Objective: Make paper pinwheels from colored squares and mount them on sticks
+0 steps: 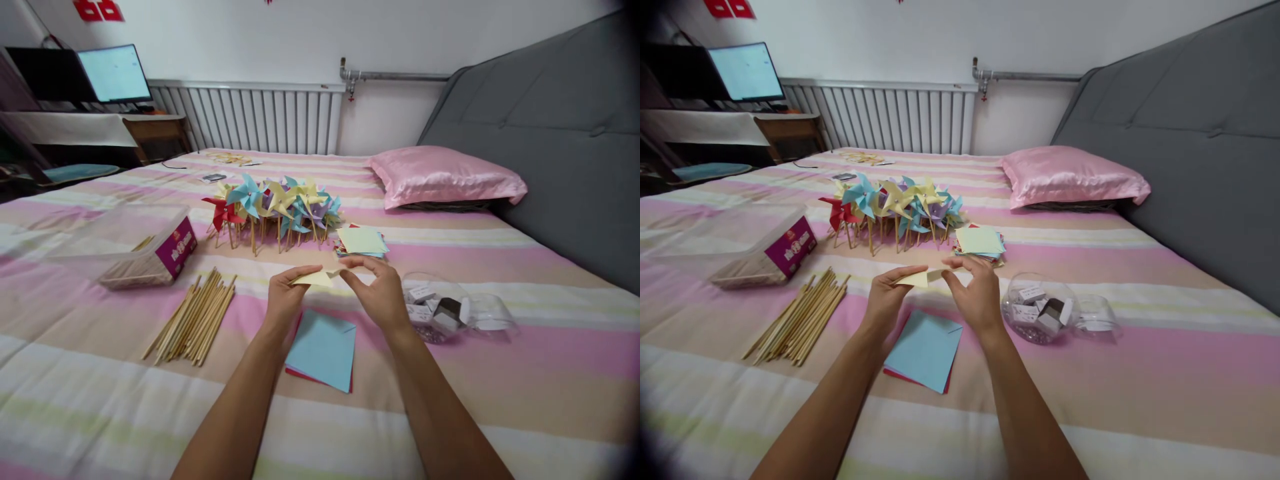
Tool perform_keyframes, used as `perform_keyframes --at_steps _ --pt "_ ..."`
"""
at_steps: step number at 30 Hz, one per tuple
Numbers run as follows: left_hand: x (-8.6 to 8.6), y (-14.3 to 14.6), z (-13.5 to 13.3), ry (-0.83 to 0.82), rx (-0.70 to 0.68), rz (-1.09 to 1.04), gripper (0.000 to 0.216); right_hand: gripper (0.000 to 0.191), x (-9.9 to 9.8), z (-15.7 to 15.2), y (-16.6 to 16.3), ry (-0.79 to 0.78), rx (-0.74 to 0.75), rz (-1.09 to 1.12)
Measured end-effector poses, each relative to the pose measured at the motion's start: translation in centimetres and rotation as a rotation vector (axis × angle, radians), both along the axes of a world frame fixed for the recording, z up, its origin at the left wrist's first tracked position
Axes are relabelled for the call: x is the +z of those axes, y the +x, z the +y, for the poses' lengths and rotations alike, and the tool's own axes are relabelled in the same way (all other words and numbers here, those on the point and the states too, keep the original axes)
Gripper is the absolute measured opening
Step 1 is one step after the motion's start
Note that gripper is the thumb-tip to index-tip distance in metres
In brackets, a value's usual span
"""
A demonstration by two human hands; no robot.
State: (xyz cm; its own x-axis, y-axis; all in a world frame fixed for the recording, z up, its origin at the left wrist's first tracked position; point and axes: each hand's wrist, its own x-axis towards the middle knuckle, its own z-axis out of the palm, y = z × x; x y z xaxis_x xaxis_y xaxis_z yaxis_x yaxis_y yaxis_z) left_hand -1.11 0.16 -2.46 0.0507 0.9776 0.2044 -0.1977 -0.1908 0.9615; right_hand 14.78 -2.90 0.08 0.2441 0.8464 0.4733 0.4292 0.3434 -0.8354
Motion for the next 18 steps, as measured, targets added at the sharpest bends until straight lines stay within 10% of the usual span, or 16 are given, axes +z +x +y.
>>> perform_keyframes --at_steps 7,13,18 --pt "-0.1 -0.4 0.5 0.223 0.049 0.001 0.022 0.015 0.7 -0.6 0.1 0.016 0.072 -0.057" --pt "-0.4 -0.3 0.7 0.084 0.065 -0.229 0.036 0.024 -0.2 -0.1 -0.1 -0.187 0.328 0.311" --pt "0.6 -0.3 0.7 -0.199 -0.091 -0.499 0.042 0.015 -0.7 0.3 0.4 -0.042 0.307 0.282"
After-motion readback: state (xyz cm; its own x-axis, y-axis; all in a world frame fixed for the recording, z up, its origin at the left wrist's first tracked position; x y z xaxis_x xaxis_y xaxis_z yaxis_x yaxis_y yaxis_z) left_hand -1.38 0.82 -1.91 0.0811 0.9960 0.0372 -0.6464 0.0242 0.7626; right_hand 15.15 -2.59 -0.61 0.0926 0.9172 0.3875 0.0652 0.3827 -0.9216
